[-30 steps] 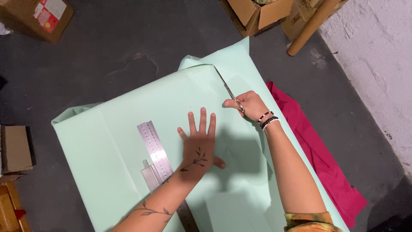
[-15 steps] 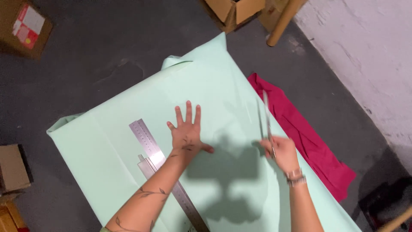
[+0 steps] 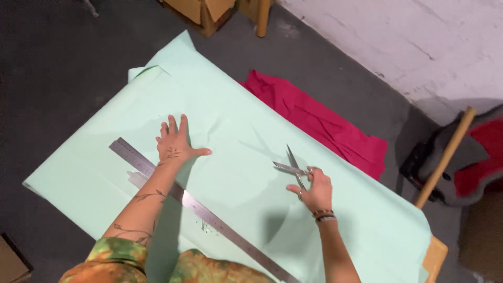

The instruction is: The person uses shears to cut a large piece of light green fabric on a wooden table. They follow a straight line marked by a metal ruler, cutting the fabric into long strips and then trimming the edges of the cut pieces.

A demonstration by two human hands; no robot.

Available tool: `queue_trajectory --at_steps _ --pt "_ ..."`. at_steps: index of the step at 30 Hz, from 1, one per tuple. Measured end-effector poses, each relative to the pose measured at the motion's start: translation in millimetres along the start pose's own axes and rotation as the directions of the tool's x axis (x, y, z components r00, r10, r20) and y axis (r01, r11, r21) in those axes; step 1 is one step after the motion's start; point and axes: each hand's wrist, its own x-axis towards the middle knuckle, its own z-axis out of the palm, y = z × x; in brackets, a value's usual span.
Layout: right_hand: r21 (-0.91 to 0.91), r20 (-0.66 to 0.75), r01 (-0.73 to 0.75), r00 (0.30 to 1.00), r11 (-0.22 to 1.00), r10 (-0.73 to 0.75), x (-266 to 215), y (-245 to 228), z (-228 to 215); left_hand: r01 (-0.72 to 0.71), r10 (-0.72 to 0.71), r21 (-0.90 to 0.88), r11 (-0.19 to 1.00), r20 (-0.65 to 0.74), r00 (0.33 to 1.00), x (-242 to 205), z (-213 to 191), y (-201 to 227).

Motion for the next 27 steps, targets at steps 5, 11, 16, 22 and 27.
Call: queue_trajectory --at_steps 5,11,16,22,27 --pt "0.047 0.056 -0.039 0.998 0.998 0.036 0.0 -0.4 2.9 -0.018 -0.013 -0.345 0.938 -0.087 0.996 -9.9 17.2 -24.8" --pt "-0.007 0.163 0.036 0.986 0.999 -0.034 6.6 12.9 -4.2 -0.049 -0.094 -0.585 0.809 -0.211 0.973 -54.8 29.1 -38.6" --pt "0.116 0.14 0.053 0.988 0.992 -0.069 -25.2 -21.8 -50.1 0.128 -0.233 -0.895 0.427 0.028 0.972 -127.8 2.6 10.8" --pt "0.306 0.133 0.158 0.969 0.939 -0.206 -62.3 -59.1 -110.3 0.292 -0.253 -0.951 0.103 0.259 0.932 -190.8 10.4 54.9" --pt "0.572 0.019 0.079 0.994 0.817 -0.109 -109.1 -63.6 -146.6 0.444 -0.155 -0.884 -0.146 0.463 0.872 -203.2 26.4 65.8"
